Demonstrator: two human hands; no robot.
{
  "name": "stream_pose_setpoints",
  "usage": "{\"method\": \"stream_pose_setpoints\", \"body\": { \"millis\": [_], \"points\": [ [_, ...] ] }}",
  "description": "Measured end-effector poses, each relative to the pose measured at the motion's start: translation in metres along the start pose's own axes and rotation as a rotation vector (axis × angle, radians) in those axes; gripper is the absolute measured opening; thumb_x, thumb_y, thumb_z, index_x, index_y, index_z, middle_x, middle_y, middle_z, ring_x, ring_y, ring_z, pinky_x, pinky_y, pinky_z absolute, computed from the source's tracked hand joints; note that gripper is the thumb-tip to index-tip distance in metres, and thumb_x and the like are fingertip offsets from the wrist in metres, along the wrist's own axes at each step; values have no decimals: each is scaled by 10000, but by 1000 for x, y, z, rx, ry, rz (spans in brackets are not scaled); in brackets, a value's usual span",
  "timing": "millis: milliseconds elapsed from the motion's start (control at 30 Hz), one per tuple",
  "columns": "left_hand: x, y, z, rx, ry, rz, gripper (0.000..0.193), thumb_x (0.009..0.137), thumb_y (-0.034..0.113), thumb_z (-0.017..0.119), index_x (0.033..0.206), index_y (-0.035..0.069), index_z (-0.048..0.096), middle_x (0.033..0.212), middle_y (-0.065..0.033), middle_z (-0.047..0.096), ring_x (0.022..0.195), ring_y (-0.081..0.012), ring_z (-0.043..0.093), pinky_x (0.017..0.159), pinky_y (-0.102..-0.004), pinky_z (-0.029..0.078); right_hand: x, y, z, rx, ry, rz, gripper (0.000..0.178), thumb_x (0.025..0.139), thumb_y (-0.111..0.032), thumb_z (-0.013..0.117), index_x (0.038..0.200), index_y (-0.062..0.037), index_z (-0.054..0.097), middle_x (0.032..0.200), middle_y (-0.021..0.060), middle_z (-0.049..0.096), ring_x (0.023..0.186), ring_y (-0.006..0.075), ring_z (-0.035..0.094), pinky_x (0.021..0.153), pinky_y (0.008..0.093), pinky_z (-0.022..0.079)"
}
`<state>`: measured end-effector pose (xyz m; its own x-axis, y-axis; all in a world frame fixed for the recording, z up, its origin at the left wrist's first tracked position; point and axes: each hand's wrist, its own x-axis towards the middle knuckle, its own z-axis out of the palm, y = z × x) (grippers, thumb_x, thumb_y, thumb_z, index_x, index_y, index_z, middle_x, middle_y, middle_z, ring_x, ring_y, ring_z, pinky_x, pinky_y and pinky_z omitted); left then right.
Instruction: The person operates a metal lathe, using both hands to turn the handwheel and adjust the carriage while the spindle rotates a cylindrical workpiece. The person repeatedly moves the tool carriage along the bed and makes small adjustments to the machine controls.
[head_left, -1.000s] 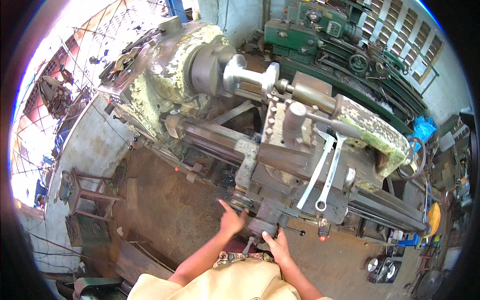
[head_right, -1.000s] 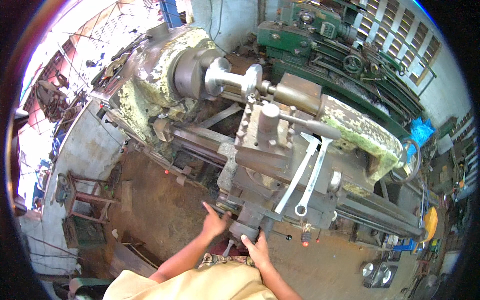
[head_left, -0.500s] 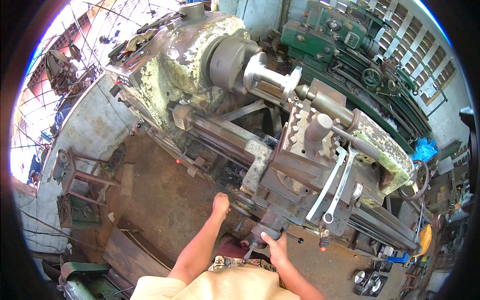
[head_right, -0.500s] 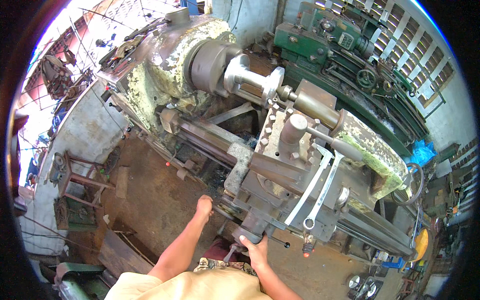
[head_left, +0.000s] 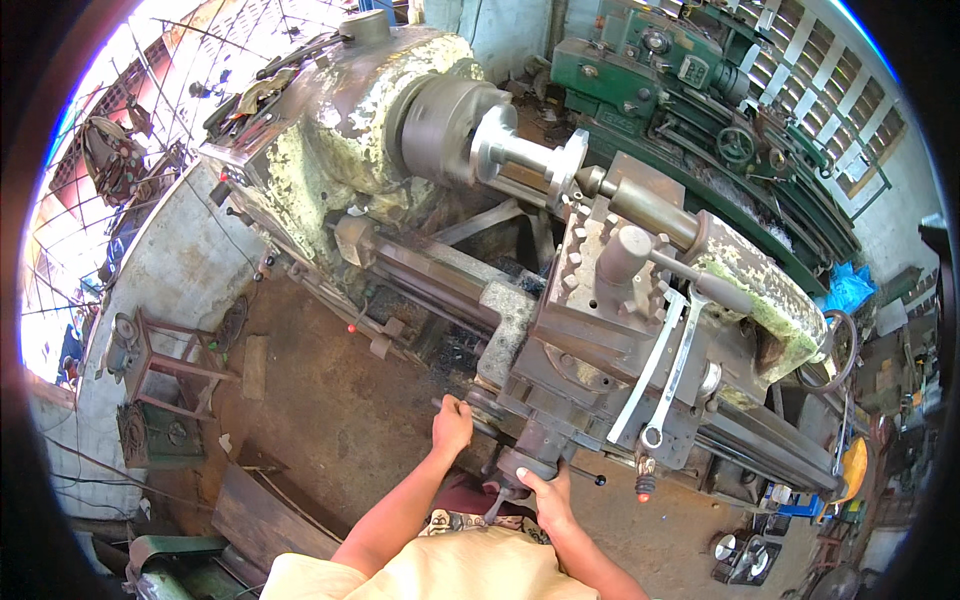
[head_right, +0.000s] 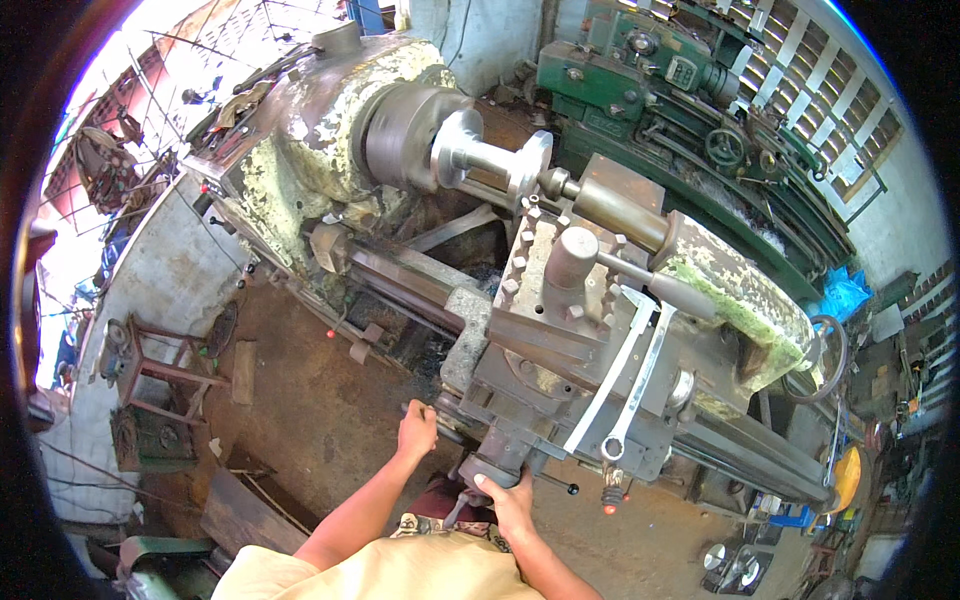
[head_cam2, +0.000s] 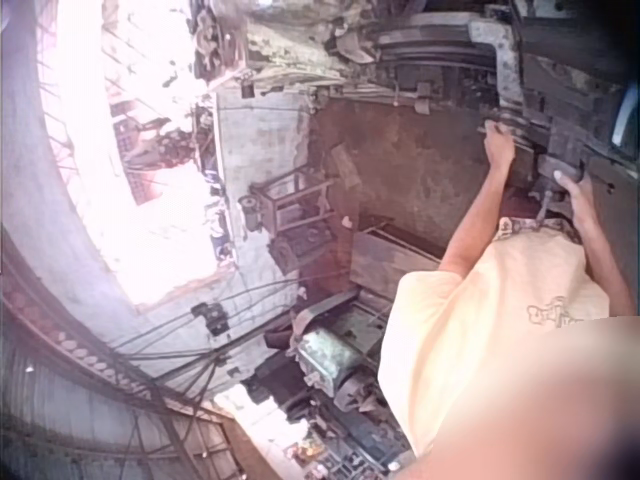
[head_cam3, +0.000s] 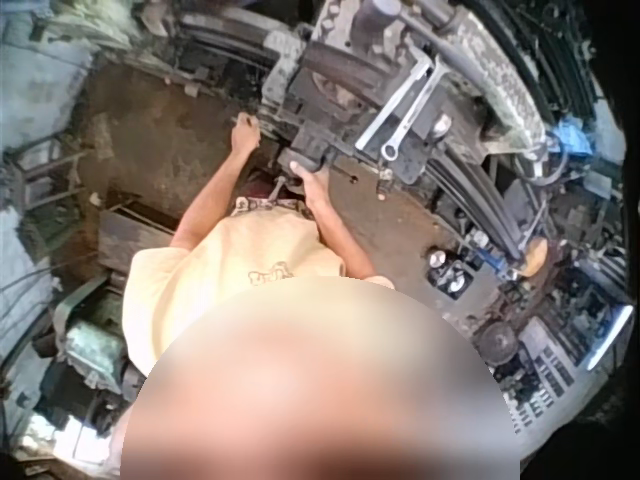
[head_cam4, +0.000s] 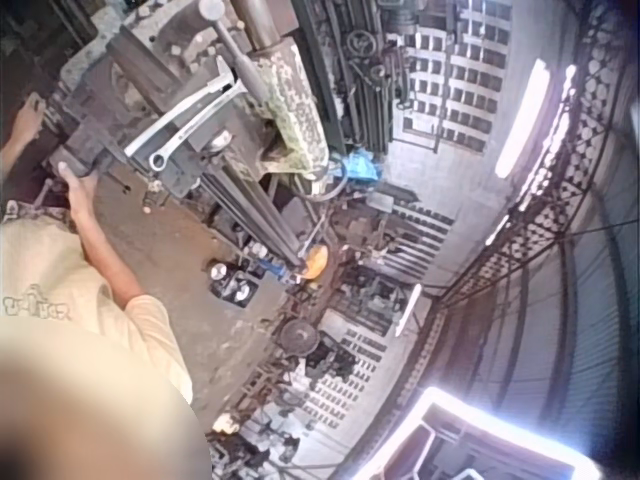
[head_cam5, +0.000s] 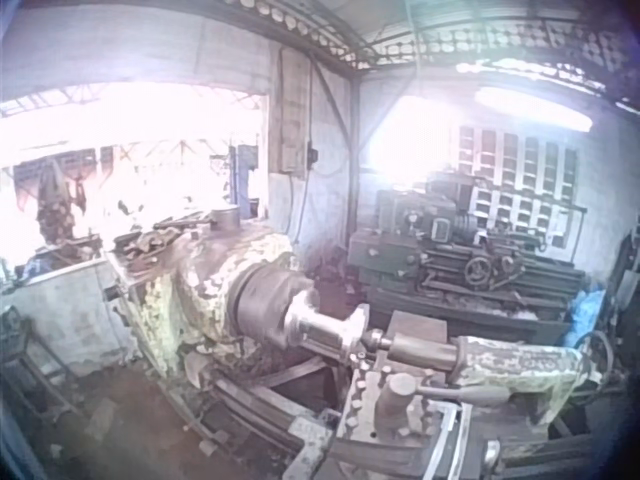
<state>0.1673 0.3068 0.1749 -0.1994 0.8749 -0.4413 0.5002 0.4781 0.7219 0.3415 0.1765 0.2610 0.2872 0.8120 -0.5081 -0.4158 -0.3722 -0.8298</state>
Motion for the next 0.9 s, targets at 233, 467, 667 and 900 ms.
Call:
{"method": "stream_pose_setpoints", "body": {
  "millis": [233, 467, 667, 900],
  "points": [
    [-14, 9, 2, 105, 88, 69, 267, 958, 318, 494, 954, 52, 511, 740, -258, 657, 697, -462, 650, 699, -541, 506, 2, 6, -3, -18, 10, -6, 885, 685, -116, 840, 1376, 77, 322, 1251, 176, 545, 1093, 265, 590, 962, 366, 481],
    [-22, 14, 7, 155, 89, 130, 250, 948, 299, 521, 975, 51, 509, 812, -296, 647, 828, -509, 619, 737, -580, 469, 3, 7, 0, 22, 12, -19, 824, 679, -90, 802, 1374, 9, 372, 1236, 135, 557, 1113, 250, 564, 987, 371, 447],
    [-19, 14, 3, 132, 103, 161, 256, 955, 301, 519, 971, 46, 511, 806, -286, 646, 835, -505, 616, 733, -569, 466, 9, 24, -14, 217, -47, -11, 891, 660, -48, 812, 1394, 49, 316, 1247, 155, 555, 1106, 280, 591, 966, 386, 481],
    [-13, 7, 2, 188, 94, 152, 263, 959, 305, 512, 977, 42, 518, 820, -283, 647, 842, -501, 616, 733, -567, 467, 32, 78, -54, 587, -457, 270, 885, 647, -302, 807, 1377, 7, 414, 1235, 164, 602, 1114, 334, 600, 954, 468, 493]
  ]
}}
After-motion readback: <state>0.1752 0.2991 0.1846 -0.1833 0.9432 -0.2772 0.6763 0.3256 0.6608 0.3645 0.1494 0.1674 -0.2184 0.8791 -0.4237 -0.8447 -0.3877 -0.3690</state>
